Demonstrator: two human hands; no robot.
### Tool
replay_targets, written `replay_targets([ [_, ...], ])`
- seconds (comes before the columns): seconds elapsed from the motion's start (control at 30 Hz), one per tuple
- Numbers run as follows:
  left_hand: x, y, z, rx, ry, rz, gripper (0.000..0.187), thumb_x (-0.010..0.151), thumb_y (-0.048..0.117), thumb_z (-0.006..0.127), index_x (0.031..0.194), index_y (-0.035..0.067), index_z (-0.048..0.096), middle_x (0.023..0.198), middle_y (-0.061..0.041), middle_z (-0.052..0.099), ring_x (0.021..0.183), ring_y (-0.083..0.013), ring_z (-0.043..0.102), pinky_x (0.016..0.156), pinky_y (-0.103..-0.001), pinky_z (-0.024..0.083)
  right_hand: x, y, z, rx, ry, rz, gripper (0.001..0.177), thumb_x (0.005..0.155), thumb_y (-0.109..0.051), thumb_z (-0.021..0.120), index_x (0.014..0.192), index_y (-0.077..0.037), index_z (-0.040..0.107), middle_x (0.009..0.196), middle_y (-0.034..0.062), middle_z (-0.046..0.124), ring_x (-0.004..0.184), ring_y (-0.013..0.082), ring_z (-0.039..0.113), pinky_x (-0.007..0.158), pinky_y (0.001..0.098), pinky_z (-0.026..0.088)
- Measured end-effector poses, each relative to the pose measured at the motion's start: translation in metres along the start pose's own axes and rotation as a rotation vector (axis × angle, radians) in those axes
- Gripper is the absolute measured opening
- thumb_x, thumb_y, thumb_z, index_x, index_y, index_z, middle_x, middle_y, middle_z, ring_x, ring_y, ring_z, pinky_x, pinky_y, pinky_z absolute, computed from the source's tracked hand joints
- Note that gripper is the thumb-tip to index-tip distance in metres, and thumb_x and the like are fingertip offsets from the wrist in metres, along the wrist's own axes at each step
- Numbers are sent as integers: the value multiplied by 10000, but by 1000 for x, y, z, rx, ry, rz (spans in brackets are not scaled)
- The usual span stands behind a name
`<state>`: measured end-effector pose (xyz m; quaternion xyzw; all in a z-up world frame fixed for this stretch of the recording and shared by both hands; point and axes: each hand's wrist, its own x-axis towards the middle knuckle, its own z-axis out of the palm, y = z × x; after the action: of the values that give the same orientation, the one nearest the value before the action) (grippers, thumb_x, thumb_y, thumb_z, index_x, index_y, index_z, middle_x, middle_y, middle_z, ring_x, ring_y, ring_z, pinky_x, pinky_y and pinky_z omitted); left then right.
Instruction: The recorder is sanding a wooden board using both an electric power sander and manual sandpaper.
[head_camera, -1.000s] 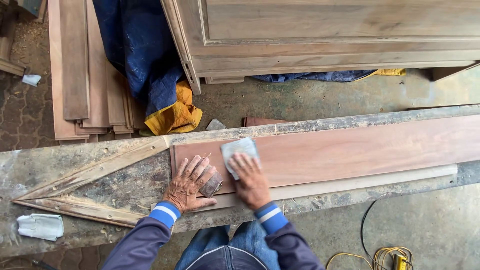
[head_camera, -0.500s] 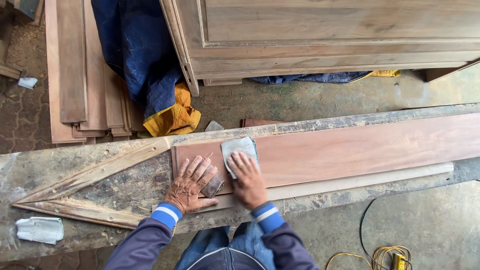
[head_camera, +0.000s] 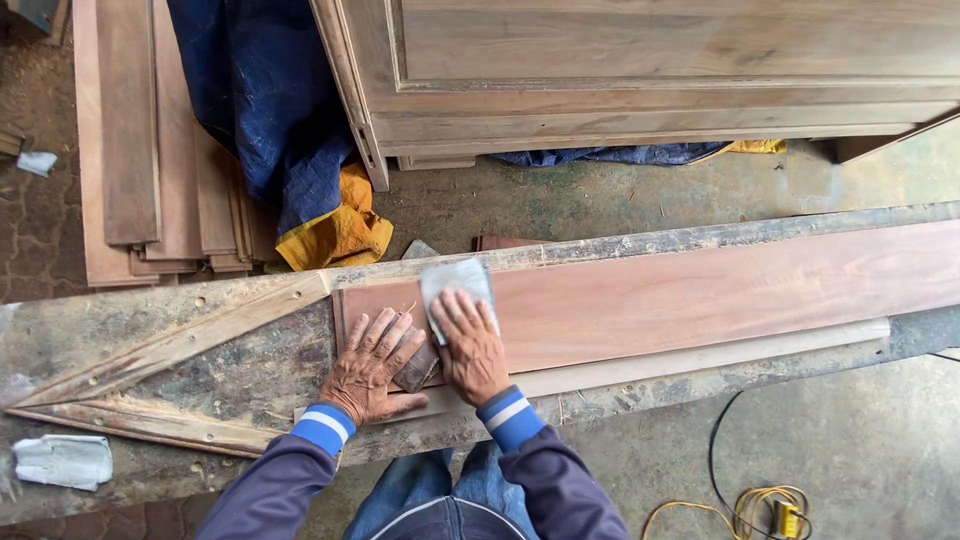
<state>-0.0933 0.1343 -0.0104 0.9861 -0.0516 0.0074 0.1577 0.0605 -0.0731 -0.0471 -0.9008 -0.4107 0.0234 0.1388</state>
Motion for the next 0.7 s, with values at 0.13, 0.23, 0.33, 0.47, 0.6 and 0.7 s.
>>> replay_targets([
  [0.13,1,0,-2,-16,26,6,1041,730,811,612,1528,188,366,1604,-128,297,1505,-355,213,1232,-567,130,-4,70,-17,94,-62,67,891,750,-16,644,1567,-235,364,1648,36,330,1522,239,295,1278,495,147],
  [0.23,1,0,-4,-26,35,5,1035,731,818,611,1520,192,371,1595,-133,299,1498,-360,216,1230,-572,131,-22,169,-21,-66,166,200,728,906,61,548,1587,-176,449,1675,26,417,1566,229,378,1320,448,250],
  [0.33,3,-1,-5,-24,-1,-10,1031,726,811,614,1519,196,373,1609,-124,293,1502,-347,217,1234,-559,142,-18,163,-20,-29,242,500,534,1053,-133,610,1548,-77,417,1626,182,366,1516,363,347,1267,504,231],
  [0.47,1,0,1,-8,-2,-10,1044,711,809,614,1512,186,366,1592,-122,291,1495,-348,210,1220,-568,139,-23,6,-12,48,196,232,820,758,40,594,1549,-113,442,1632,107,416,1525,297,352,1287,533,172],
  [0.6,1,-1,0,-4,1,-4,1041,714,812,616,1520,203,363,1597,-111,293,1498,-345,205,1227,-563,137,-59,17,-35,293,9,-25,801,808,-1,586,1572,-159,405,1642,88,377,1543,278,291,1267,511,160],
  [0.7,1,0,1,-19,-3,-9,1043,706,810,622,1516,206,363,1593,-110,296,1495,-346,204,1227,-563,133,-93,144,-26,46,130,100,748,849,38,519,1568,-154,443,1654,86,418,1556,270,355,1304,503,215],
])
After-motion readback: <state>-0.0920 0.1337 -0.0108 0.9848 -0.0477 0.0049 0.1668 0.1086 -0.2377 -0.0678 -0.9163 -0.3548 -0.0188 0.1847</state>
